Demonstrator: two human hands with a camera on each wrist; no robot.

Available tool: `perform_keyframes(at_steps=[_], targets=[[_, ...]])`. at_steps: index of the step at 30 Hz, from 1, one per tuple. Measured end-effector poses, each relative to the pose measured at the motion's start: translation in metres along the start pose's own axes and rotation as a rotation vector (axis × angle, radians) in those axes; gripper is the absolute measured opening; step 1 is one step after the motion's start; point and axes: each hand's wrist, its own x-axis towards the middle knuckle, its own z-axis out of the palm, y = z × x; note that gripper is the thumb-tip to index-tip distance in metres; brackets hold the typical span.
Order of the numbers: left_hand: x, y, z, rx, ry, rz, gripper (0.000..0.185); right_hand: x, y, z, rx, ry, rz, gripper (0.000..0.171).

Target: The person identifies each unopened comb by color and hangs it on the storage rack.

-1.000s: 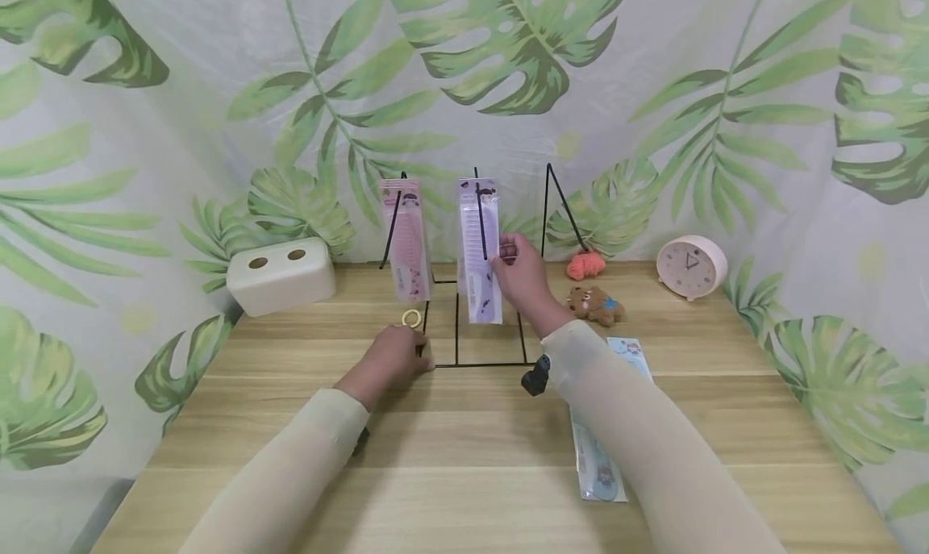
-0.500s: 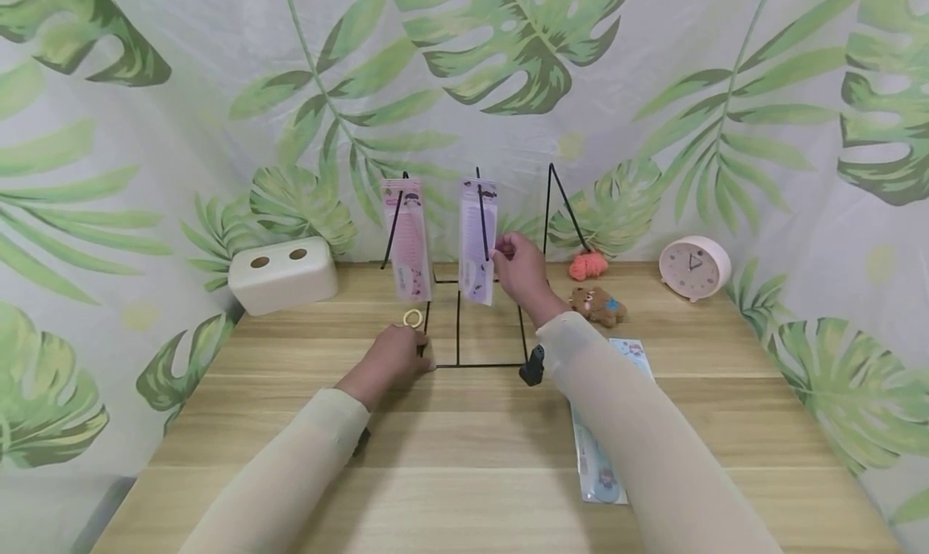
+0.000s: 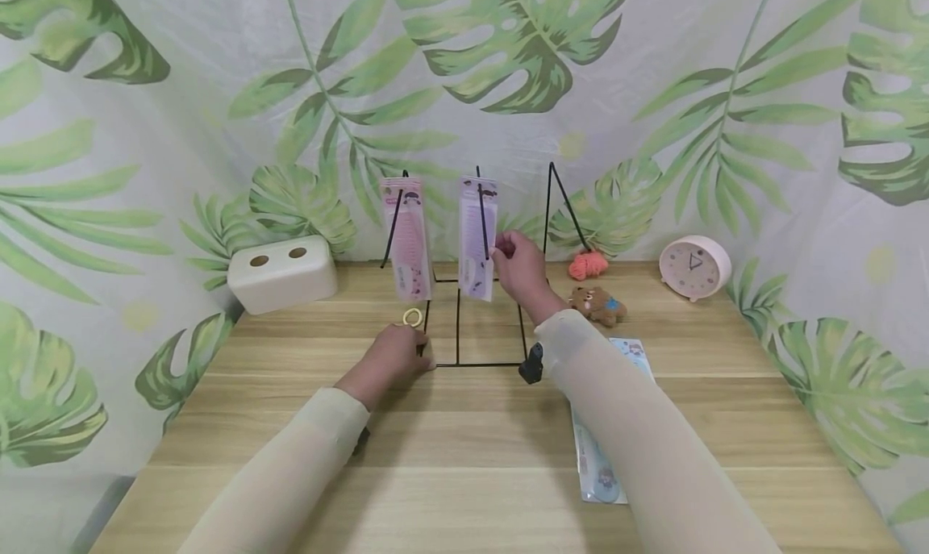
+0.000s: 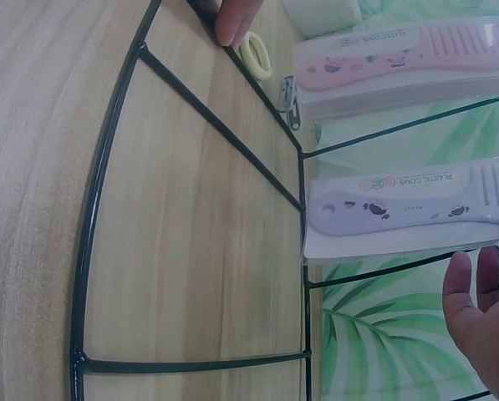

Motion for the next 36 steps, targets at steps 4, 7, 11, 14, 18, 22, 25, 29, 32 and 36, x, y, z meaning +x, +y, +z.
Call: perform_keyframes(at_steps=[4, 7, 11, 14, 18, 22, 25, 29, 32, 36], targets=[[-0.001, 0.000, 0.000, 0.002, 0.003, 0.006, 0.057, 0.001, 0.002, 0.000, -0.012, -0.002, -0.008, 0.017], [-0.001, 0.000, 0.000, 0.011, 0.007, 0.018, 0.055, 0.002, 0.003, 0.000, -0.018, 0.004, -0.017, 0.018], [0.000, 0.000, 0.000, 0.011, 0.009, 0.024, 0.055, 0.003, 0.003, 0.000, -0.011, 0.005, -0.010, 0.018], [0.000, 0.000, 0.000, 0.011, 0.010, 0.025, 0.056, 0.003, 0.004, -0.001, 0.007, -0.005, 0.012, 0.019], [-0.001, 0.000, -0.001, 0.018, 0.016, 0.030, 0.055, 0.001, 0.005, -0.003, 0.046, -0.016, 0.033, 0.022], [-0.001, 0.000, 0.000, 0.026, 0.014, 0.030, 0.054, -0.002, 0.006, -0.009, 0.079, -0.020, 0.031, 0.027], [-0.001, 0.001, 0.000, 0.024, 0.013, 0.027, 0.054, -0.005, 0.007, -0.017, 0.074, -0.034, 0.011, 0.031], [-0.001, 0.001, 0.001, 0.015, 0.013, 0.026, 0.054, -0.013, 0.007, -0.032, 0.058, -0.087, -0.043, 0.033], [-0.001, 0.001, 0.000, 0.011, 0.008, 0.021, 0.054, -0.026, 0.010, -0.047, 0.041, -0.142, -0.076, 0.040], [0.000, 0.000, 0.000, -0.001, 0.005, 0.020, 0.054, -0.046, 0.023, -0.070, 0.000, -0.191, -0.085, 0.047]])
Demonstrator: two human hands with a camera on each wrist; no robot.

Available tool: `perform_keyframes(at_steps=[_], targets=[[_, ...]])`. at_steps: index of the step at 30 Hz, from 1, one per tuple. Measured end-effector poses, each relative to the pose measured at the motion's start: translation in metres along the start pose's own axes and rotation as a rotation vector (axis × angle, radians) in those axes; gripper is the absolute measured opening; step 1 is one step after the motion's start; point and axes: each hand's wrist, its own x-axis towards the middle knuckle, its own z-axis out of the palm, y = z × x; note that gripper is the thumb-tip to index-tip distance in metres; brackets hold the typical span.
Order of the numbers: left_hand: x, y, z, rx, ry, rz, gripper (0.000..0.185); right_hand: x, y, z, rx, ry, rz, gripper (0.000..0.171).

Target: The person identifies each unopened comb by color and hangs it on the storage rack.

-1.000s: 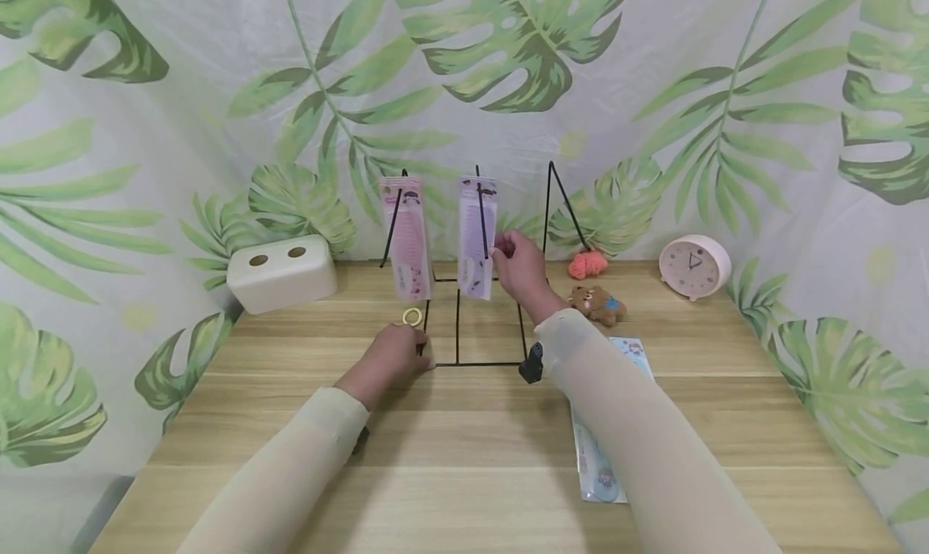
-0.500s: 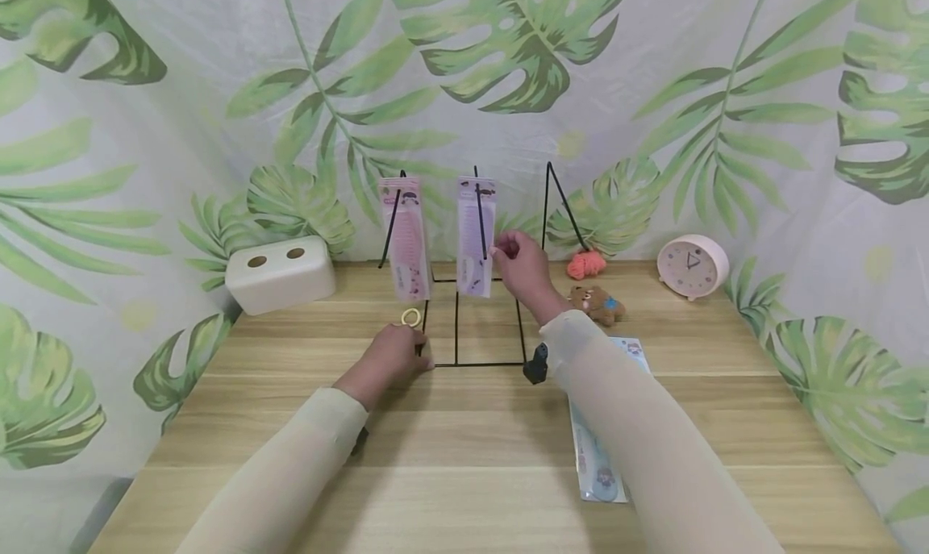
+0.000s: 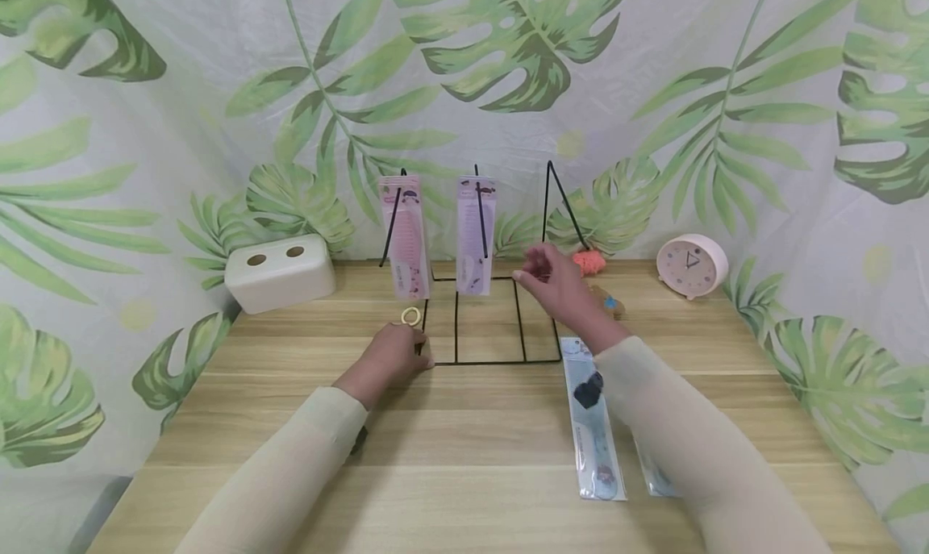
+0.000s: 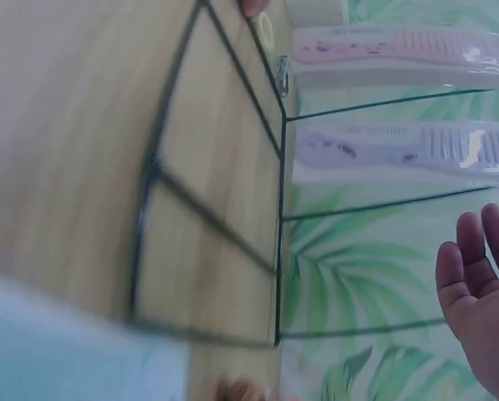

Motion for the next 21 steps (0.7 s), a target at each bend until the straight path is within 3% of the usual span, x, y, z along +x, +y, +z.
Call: perform_keyframes(at_steps=[6, 11, 18, 21], targets=[[0.002, -0.001, 0.000, -0.004, 0.004, 0.018, 0.054, -0.047, 0.028, -0.027, -0.078, -0.066, 0.037, 0.050], [0.000, -0.003, -0.001, -0.003, 0.020, 0.037, 0.053, -0.083, 0.047, -0.045, -0.242, -0.115, 0.066, 0.054], [-0.001, -0.004, -0.001, 0.008, 0.008, 0.039, 0.052, -0.124, 0.061, -0.059, -0.487, -0.180, 0.265, 0.068], [-0.002, -0.003, -0.001, 0.003, 0.003, 0.037, 0.053, -0.135, 0.064, -0.065, -0.537, -0.194, 0.364, 0.072]])
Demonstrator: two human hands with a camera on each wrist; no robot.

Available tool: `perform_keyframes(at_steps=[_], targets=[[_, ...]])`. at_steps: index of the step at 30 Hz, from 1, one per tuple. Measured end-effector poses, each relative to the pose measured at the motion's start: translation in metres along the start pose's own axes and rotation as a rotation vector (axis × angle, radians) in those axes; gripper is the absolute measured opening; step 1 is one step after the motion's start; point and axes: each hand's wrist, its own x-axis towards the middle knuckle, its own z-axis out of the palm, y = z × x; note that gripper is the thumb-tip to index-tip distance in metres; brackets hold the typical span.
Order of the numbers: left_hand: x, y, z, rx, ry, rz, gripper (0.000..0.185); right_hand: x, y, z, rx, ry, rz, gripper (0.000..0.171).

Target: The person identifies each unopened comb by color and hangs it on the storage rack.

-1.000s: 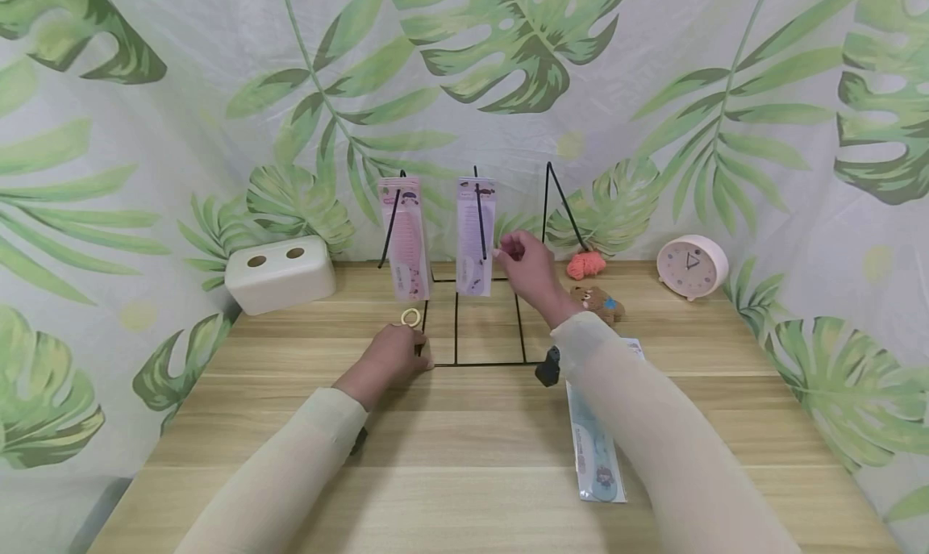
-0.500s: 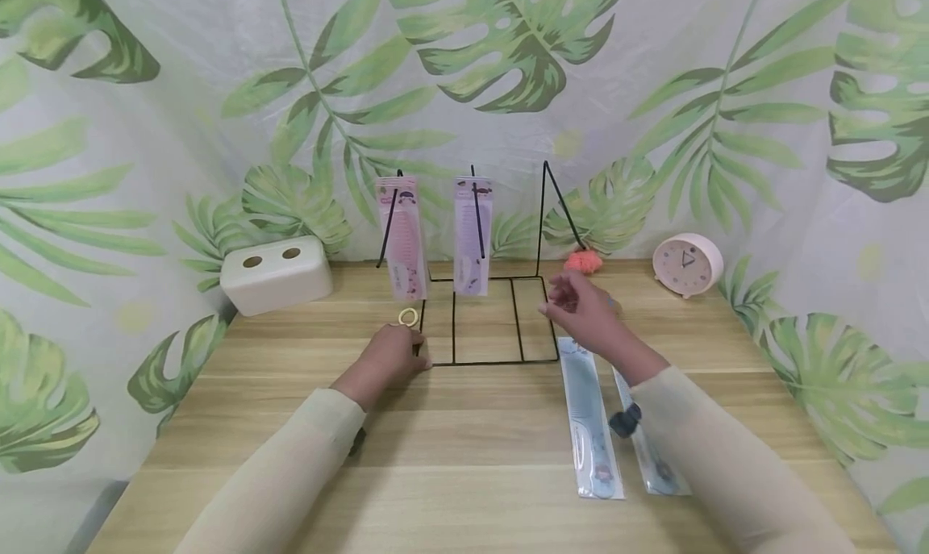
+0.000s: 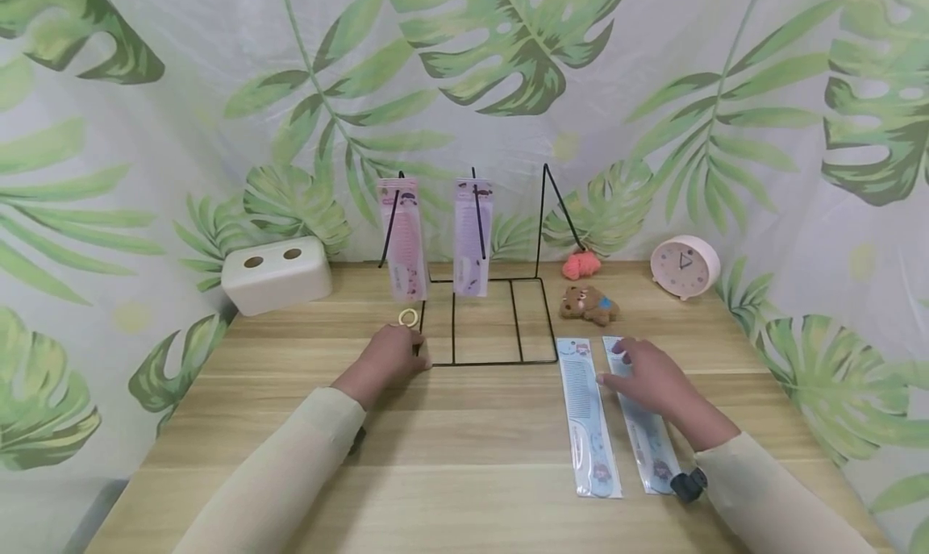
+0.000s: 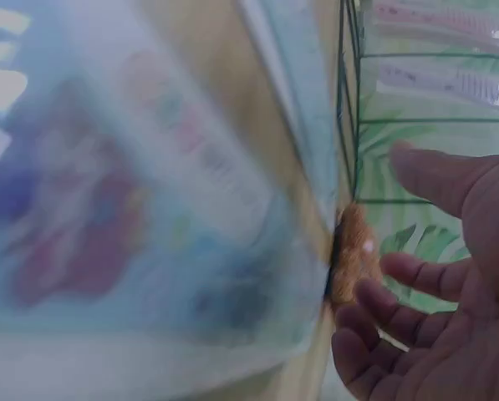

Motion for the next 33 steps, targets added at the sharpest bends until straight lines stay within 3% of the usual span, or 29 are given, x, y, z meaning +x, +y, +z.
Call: perform_keyframes(at_steps=[7, 19, 28, 33], targets=[[0.000, 0.002, 0.000, 0.004, 0.002, 0.004, 0.052, -0.004, 0.029, 0.007, -0.019, -0.041, 0.167, 0.087], [0.001, 0.000, 0.001, 0.007, 0.006, 0.010, 0.051, 0.002, 0.053, -0.008, -0.019, -0.087, 0.212, 0.099], [0.002, 0.001, 0.001, 0.002, 0.000, -0.004, 0.053, 0.000, 0.073, -0.022, 0.011, -0.142, 0.243, 0.074], [0.002, 0.002, 0.001, -0.013, -0.007, -0.021, 0.054, -0.003, 0.078, -0.025, 0.049, -0.126, 0.214, 0.076]])
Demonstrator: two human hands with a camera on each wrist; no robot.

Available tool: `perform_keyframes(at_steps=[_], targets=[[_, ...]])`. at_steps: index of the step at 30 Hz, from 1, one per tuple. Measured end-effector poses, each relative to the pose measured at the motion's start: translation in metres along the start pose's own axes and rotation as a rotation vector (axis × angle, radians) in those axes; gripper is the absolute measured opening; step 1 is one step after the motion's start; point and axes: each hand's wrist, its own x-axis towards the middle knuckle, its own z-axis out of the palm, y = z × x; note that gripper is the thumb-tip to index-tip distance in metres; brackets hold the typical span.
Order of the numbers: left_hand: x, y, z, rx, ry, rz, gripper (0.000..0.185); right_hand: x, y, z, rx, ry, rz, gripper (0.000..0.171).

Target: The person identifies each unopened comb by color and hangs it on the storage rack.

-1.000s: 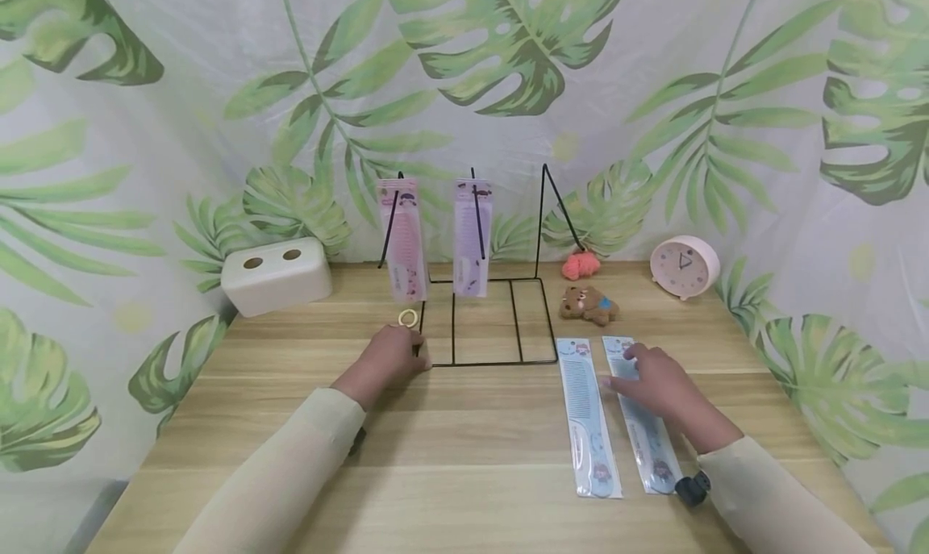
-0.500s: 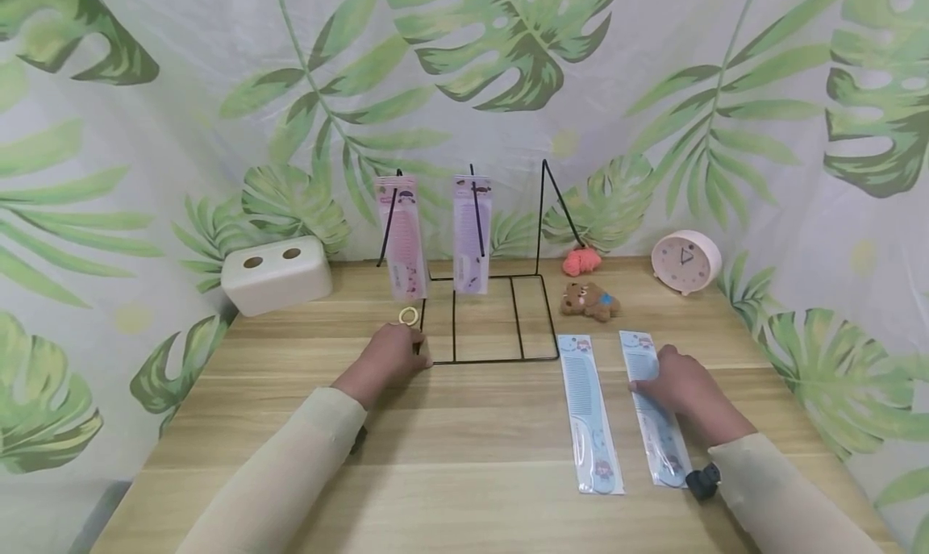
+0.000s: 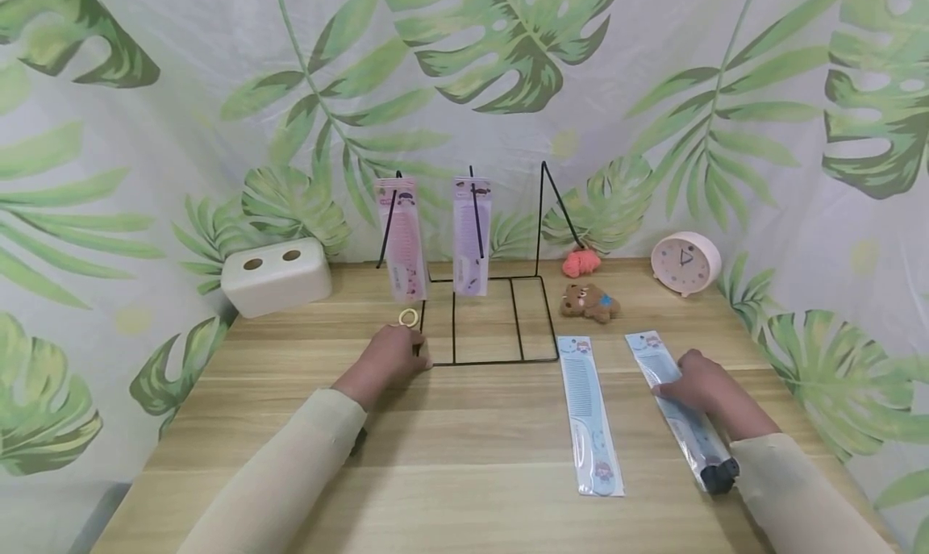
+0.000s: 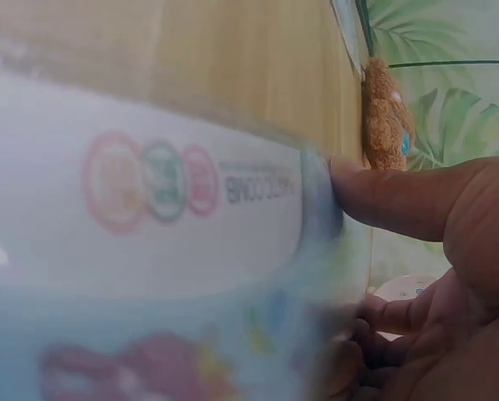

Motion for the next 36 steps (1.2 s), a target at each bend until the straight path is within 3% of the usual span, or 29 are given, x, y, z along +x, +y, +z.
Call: perform_keyframes(at_steps=[3, 10, 16, 22, 26, 29, 33, 36], targets=[[-0.001, 0.001, 0.000, 0.000, 0.001, -0.001, 0.054, 0.001, 0.004, -0.002, 0.021, 0.035, -0.029, 0.076], [-0.001, 0.000, 0.002, 0.007, 0.013, -0.001, 0.053, 0.010, 0.013, -0.020, 0.115, 0.160, -0.094, 0.057], [-0.002, 0.001, 0.001, -0.002, 0.005, -0.018, 0.054, 0.006, 0.009, -0.049, 0.341, 0.231, -0.123, 0.062], [-0.003, 0.002, -0.001, -0.004, -0.001, -0.020, 0.055, 0.000, 0.005, -0.064, 0.523, 0.336, -0.239, 0.052], [-0.002, 0.003, -0.001, -0.001, 0.006, -0.017, 0.054, -0.003, 0.003, -0.066, 0.719, 0.335, -0.347, 0.030], [-0.001, 0.002, 0.000, 0.007, 0.010, -0.014, 0.054, -0.007, -0.002, -0.063, 0.825, 0.305, -0.421, 0.028], [-0.002, 0.002, 0.001, 0.009, 0.005, -0.012, 0.054, -0.009, -0.015, -0.057, 0.849, 0.286, -0.500, 0.032], [-0.002, 0.001, 0.000, 0.002, 0.002, -0.015, 0.055, -0.010, -0.033, -0.051, 0.892, 0.254, -0.611, 0.034]])
